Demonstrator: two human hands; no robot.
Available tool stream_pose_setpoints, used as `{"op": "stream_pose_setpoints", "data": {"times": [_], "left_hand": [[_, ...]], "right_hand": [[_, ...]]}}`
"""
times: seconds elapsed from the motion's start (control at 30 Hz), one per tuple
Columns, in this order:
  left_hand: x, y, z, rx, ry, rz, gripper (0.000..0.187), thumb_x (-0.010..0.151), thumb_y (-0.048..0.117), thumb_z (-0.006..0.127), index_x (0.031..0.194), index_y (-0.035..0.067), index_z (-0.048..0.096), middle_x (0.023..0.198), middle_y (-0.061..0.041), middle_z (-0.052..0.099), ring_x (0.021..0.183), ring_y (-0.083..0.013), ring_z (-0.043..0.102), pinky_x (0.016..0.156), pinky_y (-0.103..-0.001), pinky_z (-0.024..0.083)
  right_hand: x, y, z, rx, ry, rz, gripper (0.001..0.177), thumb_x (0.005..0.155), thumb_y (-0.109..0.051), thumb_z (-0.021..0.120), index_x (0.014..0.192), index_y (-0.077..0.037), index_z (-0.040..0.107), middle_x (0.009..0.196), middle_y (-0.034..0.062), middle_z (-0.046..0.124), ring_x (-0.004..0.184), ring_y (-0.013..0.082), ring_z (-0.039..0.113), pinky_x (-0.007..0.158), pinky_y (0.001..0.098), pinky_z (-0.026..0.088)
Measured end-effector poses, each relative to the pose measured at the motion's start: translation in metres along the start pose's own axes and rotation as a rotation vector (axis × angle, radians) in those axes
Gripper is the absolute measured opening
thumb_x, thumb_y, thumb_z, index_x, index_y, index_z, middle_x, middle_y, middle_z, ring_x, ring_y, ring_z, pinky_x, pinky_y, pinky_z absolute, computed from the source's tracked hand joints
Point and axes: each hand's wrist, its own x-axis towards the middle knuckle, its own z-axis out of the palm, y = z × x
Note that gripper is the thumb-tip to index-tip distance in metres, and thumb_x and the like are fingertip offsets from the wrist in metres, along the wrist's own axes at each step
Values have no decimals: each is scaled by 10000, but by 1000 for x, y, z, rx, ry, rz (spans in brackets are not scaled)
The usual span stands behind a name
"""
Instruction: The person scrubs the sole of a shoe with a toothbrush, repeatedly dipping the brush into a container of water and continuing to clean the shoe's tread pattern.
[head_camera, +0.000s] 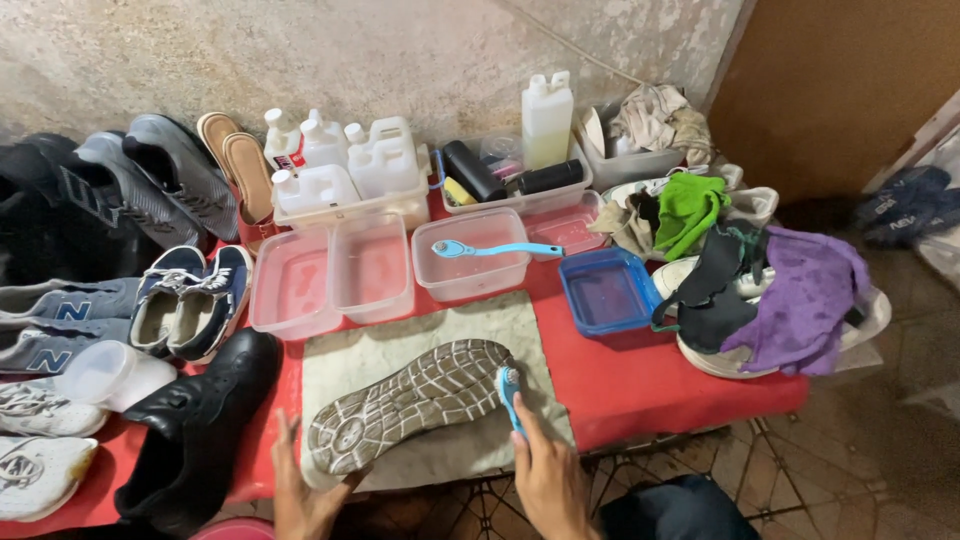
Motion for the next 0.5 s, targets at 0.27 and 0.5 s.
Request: {"op": "stream_pose_setpoints", "data": {"times": [0.27, 0.5], "left_hand": [[4, 110, 53, 729, -57, 474, 1505, 423, 739, 914, 1624, 101, 269, 1569, -217, 355, 1474, -404, 329, 1226, -661, 153], [37, 135, 114, 1093, -251, 633, 1567, 392, 771, 953, 1585, 12, 277, 1365, -152, 514, 1291, -318, 498, 1245, -582, 226]], "right_hand": [[-3, 4, 0, 55, -44, 35, 508, 1017, -312, 490, 1523, -273, 470, 691, 141, 704, 572, 369, 634, 501, 483, 412], [1, 3, -16, 153, -75, 54, 493, 1002, -182, 509, 1494, -199, 488, 1263, 122, 682, 1073, 342, 659, 847, 488, 542]]}}
